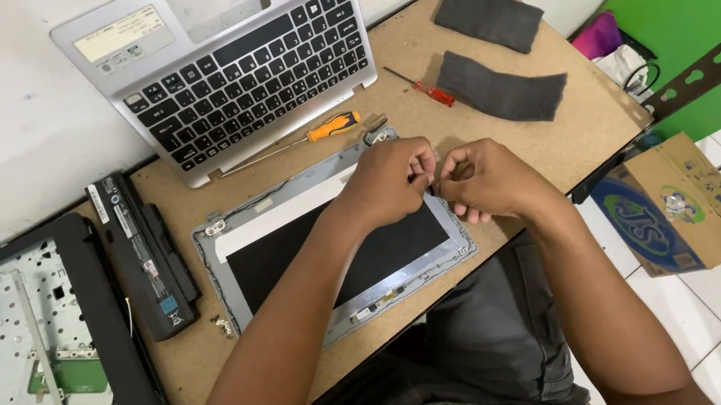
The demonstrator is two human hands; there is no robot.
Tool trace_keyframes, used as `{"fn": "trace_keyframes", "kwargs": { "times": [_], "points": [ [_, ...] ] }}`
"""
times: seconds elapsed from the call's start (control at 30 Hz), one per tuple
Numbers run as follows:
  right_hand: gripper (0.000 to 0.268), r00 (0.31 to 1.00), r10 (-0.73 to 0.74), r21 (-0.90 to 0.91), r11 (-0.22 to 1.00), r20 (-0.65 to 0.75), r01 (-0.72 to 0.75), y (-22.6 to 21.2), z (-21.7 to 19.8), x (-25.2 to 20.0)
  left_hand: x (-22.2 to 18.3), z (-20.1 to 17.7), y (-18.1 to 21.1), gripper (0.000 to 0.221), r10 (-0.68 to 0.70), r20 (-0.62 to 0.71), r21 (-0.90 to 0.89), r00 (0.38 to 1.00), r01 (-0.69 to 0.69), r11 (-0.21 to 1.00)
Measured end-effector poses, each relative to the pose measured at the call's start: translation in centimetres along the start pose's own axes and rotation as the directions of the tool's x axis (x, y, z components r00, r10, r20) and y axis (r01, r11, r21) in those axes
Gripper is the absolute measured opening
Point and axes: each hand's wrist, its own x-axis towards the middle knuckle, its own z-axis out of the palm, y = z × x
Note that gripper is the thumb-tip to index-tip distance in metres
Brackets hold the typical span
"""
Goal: Routing a thin internal cable into the frame of a laptop screen and securing it with adhesive tape.
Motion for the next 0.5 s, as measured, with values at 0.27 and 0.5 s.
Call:
{"fn": "trace_keyframes", "kwargs": {
  "times": [0.27, 0.5],
  "points": [
    [0.015, 1.0, -0.006, 0.035, 0.999, 0.019, 0.005, 0.0, 0.1, -0.3, -0.3, 0.0, 0.3, 0.004, -0.015, -0.009, -0.004, 1.0, 0.015, 1.0],
    [0.015, 0.999, -0.036, 0.011, 0.999, -0.003, 0.036, 0.8, 0.4, 0.1, -0.2, 0.4, -0.1, 0.005, 0.014, -0.024, -0.007, 1.0, -0.014, 1.0]
  ]
}}
